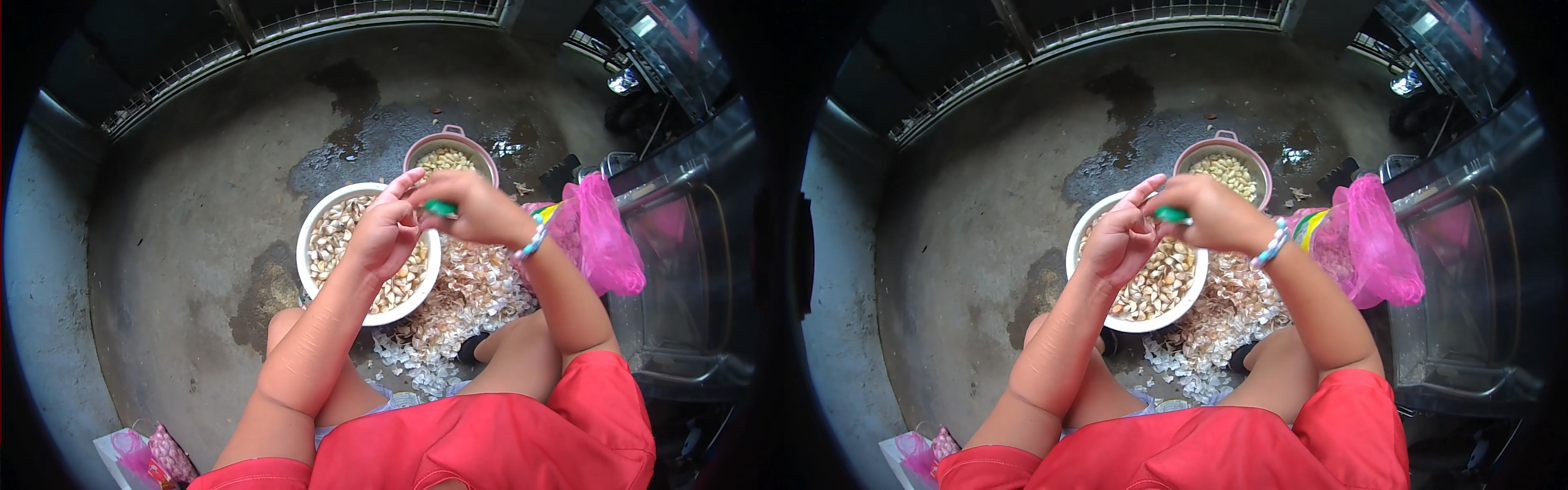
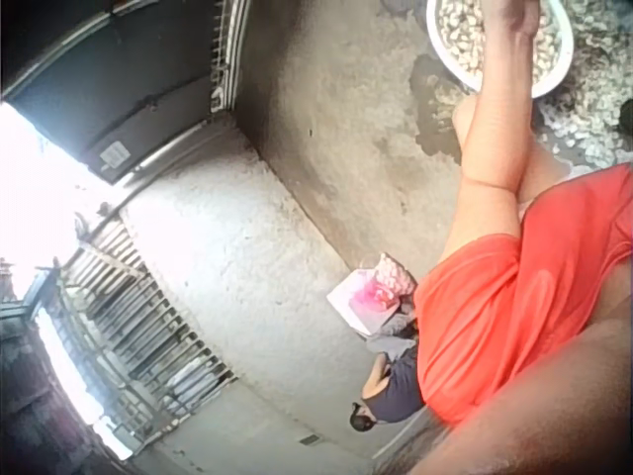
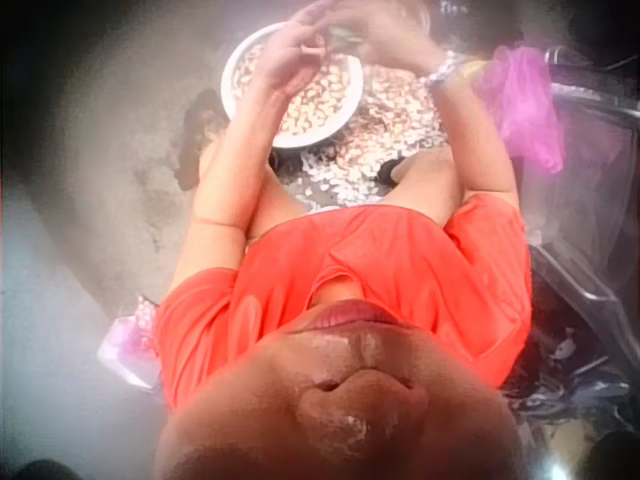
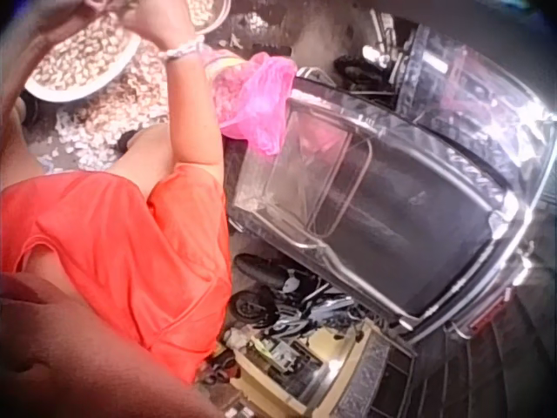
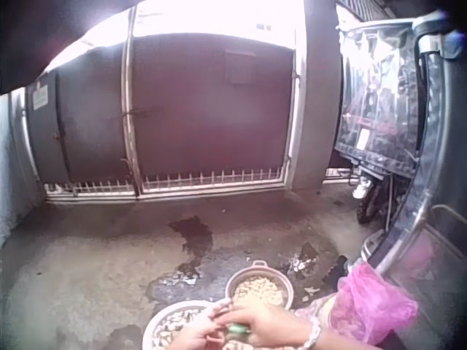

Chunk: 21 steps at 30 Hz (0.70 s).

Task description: The person peels garlic cloves by hand and with a small green knife, placing the skins on the ground and the peeled cloves into a pink bowl. They repeatedly reach into a white bowl to retrieve unpeeled garlic and occasionally shift the contents of the bowl by hand.

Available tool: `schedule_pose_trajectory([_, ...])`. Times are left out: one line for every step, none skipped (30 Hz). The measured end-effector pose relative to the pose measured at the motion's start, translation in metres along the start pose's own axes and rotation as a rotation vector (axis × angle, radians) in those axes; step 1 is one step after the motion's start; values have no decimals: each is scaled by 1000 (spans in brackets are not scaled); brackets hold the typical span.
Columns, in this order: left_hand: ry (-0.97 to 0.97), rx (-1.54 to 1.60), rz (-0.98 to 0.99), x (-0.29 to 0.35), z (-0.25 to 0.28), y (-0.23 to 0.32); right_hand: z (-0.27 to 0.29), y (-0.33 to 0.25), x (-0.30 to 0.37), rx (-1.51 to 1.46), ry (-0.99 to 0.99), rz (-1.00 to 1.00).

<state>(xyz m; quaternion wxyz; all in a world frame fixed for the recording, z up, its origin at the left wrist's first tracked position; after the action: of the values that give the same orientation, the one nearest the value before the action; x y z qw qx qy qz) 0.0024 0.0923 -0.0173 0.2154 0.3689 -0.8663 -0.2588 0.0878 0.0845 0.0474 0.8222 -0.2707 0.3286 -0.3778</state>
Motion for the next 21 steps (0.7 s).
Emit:
schedule_pose_trajectory([6,-35,4,-1,-5,-3,2,-4,6,17,7,-10])
schedule_pose_trajectory([-13,-32,10,-2,-12,-5,5,-6,12,72,37,-47])
schedule_pose_trajectory([-37,7,2,-2,-17,-5,8,-7,16,116,66,-78])
schedule_pose_trajectory([-61,47,-7,-1,-22,-5,10,-10,20,121,71,-80])
schedule_pose_trajectory([-129,49,-6,-3,-22,-10,18,-8,25,-2,134,-159])
schedule_pose_trajectory([-137,50,-4,-2,-27,-12,25,-6,31,-124,196,-238])
schedule_pose_trajectory([-133,-64,-27,0,-33,-12,29,-5,38,-347,297,-334])
schedule_pose_trajectory([-127,-177,-52,2,-37,-12,29,-7,43,-341,299,-333])
schedule_pose_trajectory([-70,-343,-105,6,-37,-11,33,-1,55,-482,418,-422])
schedule_pose_trajectory([-82,-463,-193,7,-41,-8,34,5,67,-625,536,-508])
schedule_pose_trajectory([-71,-534,-241,8,-43,-9,32,5,73,-653,559,-543])
schedule_pose_trajectory([-58,-609,-289,10,-44,-8,29,3,75,-652,561,-540])
schedule_pose_trajectory([-60,-611,-291,11,-44,-11,25,2,78,-672,577,-548])
schedule_pose_trajectory([-2,-638,-325,12,-40,-11,22,1,81,-693,591,-557])
schedule_pose_trajectory([57,-666,-359,13,-36,-9,17,-5,80,-738,474,-538])
schedule_pose_trajectory([60,-668,-363,12,-34,-8,15,-6,84,-740,471,-534])
schedule_pose_trajectory([32,-540,-300,10,-30,-11,10,-8,85,-863,435,-483])
schedule_pose_trajectory([6,-411,-237,9,-28,-15,7,-8,87,-987,396,-432])
schedule_pose_trajectory([-8,-386,-199,9,-29,-17,11,-8,91,-874,260,-447])
schedule_pose_trajectory([-3,-386,-201,11,-30,-16,11,-7,92,-877,256,-446])
schedule_pose_trajectory([-24,-365,-166,12,-33,-18,19,-16,89,-560,264,-400])
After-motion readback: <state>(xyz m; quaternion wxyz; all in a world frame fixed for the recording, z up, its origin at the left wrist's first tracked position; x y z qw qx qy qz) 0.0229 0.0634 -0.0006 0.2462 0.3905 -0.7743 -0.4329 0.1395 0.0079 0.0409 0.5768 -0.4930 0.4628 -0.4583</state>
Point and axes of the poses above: each hand's wrist, its own x-axis away from the middle knuckle, its own z-axis out of the back of the hand, y = z × x, the point moved 7 cm from there along -x, towards the middle knuckle, and after that the axes turned 5 degrees about -x, right-handed, at the moved point
